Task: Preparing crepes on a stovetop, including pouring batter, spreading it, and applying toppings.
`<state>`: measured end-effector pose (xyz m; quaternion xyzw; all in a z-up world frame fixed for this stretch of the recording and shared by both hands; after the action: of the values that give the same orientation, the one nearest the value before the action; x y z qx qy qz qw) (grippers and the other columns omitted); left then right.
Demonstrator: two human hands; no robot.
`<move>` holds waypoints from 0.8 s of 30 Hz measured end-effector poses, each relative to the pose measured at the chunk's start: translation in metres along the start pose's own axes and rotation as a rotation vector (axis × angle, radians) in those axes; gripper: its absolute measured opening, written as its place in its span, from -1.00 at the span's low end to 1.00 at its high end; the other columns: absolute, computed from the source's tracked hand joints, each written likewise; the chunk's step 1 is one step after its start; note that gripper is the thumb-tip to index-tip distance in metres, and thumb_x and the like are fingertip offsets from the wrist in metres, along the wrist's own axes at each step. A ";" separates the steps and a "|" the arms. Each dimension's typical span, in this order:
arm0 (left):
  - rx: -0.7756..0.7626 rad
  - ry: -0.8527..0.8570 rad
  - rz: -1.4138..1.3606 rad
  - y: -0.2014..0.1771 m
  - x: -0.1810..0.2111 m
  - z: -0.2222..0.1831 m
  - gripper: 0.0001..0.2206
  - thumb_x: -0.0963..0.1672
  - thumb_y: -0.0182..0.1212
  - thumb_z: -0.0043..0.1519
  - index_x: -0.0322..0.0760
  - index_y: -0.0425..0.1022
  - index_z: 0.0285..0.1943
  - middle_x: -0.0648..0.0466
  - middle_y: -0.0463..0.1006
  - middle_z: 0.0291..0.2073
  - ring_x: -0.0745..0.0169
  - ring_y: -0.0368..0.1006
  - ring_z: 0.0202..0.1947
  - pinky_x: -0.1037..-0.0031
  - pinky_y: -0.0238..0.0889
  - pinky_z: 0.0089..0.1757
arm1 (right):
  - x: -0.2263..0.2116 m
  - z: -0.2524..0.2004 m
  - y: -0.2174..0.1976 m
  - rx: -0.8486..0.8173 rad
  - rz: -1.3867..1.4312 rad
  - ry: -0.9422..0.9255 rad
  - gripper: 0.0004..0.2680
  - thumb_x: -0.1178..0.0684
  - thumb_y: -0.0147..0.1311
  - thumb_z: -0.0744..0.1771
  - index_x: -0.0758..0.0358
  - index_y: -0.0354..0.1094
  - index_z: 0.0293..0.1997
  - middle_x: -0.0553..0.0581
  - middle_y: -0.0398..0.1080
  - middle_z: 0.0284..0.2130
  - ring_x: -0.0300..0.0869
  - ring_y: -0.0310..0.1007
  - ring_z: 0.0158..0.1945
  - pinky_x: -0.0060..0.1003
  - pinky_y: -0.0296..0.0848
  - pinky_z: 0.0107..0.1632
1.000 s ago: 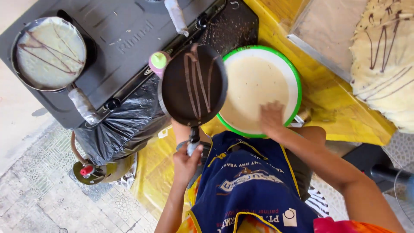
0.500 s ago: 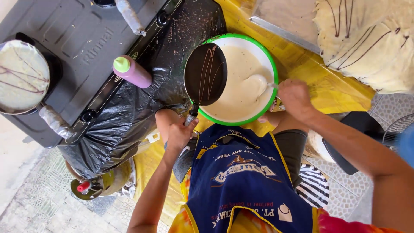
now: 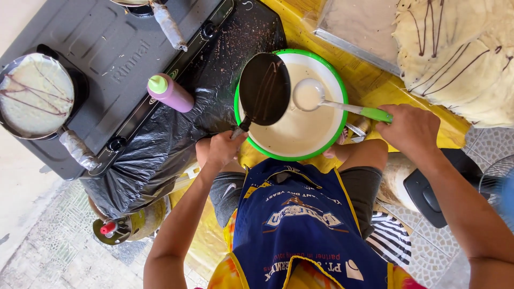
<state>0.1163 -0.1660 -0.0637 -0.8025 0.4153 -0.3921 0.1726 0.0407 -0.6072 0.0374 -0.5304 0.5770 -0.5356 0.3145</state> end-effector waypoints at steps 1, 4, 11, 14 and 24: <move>-0.101 -0.039 -0.445 0.014 -0.003 0.008 -0.61 0.03 0.31 0.29 -0.27 0.35 -0.45 0.02 0.42 -0.66 0.33 0.28 -0.76 0.51 0.17 -0.63 | -0.004 -0.005 -0.006 0.064 -0.007 -0.017 -0.65 -0.25 0.04 0.31 -0.32 0.50 0.24 -0.09 0.57 -0.36 -0.06 0.57 -0.34 -0.20 0.37 -0.49; -0.253 -0.022 -0.571 0.022 0.006 0.006 -0.60 0.07 0.28 0.27 -0.30 0.41 -0.37 -0.05 0.49 -0.64 0.27 0.36 -0.74 0.51 0.19 -0.59 | -0.031 -0.019 -0.038 0.241 0.038 -0.138 -0.68 -0.29 0.17 0.32 -0.19 0.55 0.18 -0.03 0.55 -0.38 -0.06 0.53 -0.36 -0.12 0.34 -0.52; -0.255 -0.022 -0.786 0.019 0.019 0.006 -0.58 0.08 0.32 0.22 -0.34 0.41 -0.37 -0.07 0.47 -0.64 0.26 0.35 -0.76 0.53 0.17 -0.65 | -0.060 -0.031 -0.045 0.739 -0.165 -0.323 -0.72 -0.10 0.28 0.27 -0.28 0.62 0.11 -0.16 0.26 -0.52 -0.24 0.24 -0.53 -0.32 0.06 -0.57; -0.219 -0.048 -0.869 0.010 0.016 -0.001 -0.63 0.03 0.31 0.27 -0.35 0.39 -0.35 -0.05 0.42 -0.66 0.28 0.30 -0.79 0.54 0.16 -0.70 | -0.063 -0.029 -0.055 0.809 -0.234 -0.318 -0.69 -0.09 0.31 0.27 -0.28 0.60 0.15 -0.17 0.25 -0.49 -0.29 0.17 -0.50 -0.38 0.04 -0.50; -0.339 0.122 -1.337 0.104 -0.033 0.011 -0.58 0.08 0.28 0.26 -0.39 0.47 -0.28 0.04 0.44 -0.67 0.34 0.32 -0.81 0.58 0.24 -0.70 | -0.079 -0.027 -0.085 0.997 -0.193 -0.293 -0.67 -0.05 0.35 0.21 -0.23 0.58 0.09 -0.14 0.25 -0.45 -0.26 0.27 -0.45 -0.40 0.26 -0.41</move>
<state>0.0578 -0.2022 -0.1491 -0.8786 -0.1038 -0.3884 -0.2576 0.0579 -0.5126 0.1081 -0.4365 0.1508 -0.6916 0.5554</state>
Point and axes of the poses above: each hand's wrist, its own z-axis towards the middle knuckle, its own y-axis out of the palm, x = y × z, the point moved 5 cm from there along z, towards the middle knuckle
